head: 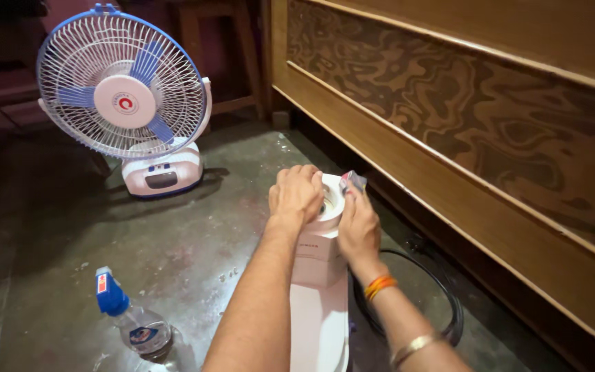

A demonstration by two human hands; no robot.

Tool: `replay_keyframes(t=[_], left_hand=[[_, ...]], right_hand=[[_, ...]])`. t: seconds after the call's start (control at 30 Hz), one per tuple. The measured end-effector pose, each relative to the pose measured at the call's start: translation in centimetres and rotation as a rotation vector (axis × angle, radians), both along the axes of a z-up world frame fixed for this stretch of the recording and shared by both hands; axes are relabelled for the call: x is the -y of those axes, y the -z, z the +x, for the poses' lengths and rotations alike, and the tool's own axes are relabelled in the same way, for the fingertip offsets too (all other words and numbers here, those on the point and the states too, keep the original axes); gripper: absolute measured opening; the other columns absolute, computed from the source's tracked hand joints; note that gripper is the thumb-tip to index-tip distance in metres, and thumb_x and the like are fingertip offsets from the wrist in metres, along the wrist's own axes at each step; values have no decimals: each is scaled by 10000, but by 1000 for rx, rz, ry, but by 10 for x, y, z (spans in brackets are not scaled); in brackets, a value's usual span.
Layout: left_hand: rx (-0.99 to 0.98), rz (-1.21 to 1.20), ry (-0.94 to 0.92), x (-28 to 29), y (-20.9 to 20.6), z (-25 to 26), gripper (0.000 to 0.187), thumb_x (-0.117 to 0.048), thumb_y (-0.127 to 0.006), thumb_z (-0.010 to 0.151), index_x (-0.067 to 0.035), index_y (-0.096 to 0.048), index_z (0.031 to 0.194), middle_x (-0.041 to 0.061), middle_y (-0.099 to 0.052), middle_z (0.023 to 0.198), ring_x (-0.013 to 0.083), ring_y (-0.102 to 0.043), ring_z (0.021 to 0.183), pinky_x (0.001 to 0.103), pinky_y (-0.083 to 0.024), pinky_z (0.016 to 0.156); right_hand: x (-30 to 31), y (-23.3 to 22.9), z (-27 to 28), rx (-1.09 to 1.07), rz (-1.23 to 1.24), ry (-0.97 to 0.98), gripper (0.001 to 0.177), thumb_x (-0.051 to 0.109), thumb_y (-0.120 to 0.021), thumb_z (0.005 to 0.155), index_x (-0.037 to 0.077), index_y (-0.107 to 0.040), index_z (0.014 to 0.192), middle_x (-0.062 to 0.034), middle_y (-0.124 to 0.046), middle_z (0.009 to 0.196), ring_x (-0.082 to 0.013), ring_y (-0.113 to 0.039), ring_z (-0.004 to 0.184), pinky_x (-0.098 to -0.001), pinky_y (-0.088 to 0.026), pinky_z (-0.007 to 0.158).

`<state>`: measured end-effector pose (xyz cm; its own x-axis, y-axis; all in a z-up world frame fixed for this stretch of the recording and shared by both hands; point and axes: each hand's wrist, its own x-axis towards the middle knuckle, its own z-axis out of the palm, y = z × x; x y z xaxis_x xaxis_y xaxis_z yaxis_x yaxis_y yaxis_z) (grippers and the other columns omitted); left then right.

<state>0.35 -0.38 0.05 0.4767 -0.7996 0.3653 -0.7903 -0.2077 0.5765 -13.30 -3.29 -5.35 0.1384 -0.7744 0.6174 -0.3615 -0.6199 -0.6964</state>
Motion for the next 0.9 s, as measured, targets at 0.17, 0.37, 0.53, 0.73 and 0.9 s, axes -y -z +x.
replay_keyframes(t=[0.17, 0.37, 0.53, 0.73, 0.9], left_hand=[[-28, 9, 0, -5, -6, -3, 380, -393, -449, 992, -198, -713, 1184, 27, -650, 1312, 303, -520, 1282, 483, -439, 1049], [-51, 20, 0, -9, -10, -5, 386, -392, -436, 1001, -197, -713, 1185, 30, -643, 1320, 302, -514, 1287, 485, -429, 1056], [-56, -1, 15, -11, -8, -4, 384, -381, -438, 1002, -189, -720, 1177, 37, -651, 1311, 301, -520, 1284, 476, -429, 1066], [-38, 0, -9, -8, -7, -3, 379, -380, -447, 995, -192, -724, 1173, 33, -653, 1298, 302, -516, 1283, 484, -430, 1055], [-60, -7, -17, -7, -2, -1, 379, -386, -454, 994, -191, -727, 1172, 34, -651, 1297, 302, -515, 1281, 490, -429, 1056]], right_hand=[[-52, 11, -4, -50, -13, 112, 378, 215, -478, 1038, 11, -620, 1323, -259, -664, 1275, -434, -663, 1099, -465, -535, 903], [-91, 20, -20, -129, -96, 49, 381, 168, -498, 1024, 18, -610, 1355, -283, -614, 1357, -450, -635, 1182, -461, -533, 954], [-102, 19, -29, -291, -287, 28, 533, 138, -547, 936, 30, -539, 1458, -281, -581, 1396, -464, -586, 1250, -465, -490, 1023], [-79, 13, -15, -119, -11, 60, 570, 199, -607, 936, 45, -477, 1469, -265, -598, 1352, -462, -583, 1192, -489, -471, 953], [-73, 24, -16, -5, -58, 87, 387, 184, -688, 920, 89, -646, 1293, -196, -723, 1173, -398, -712, 1001, -436, -554, 843]])
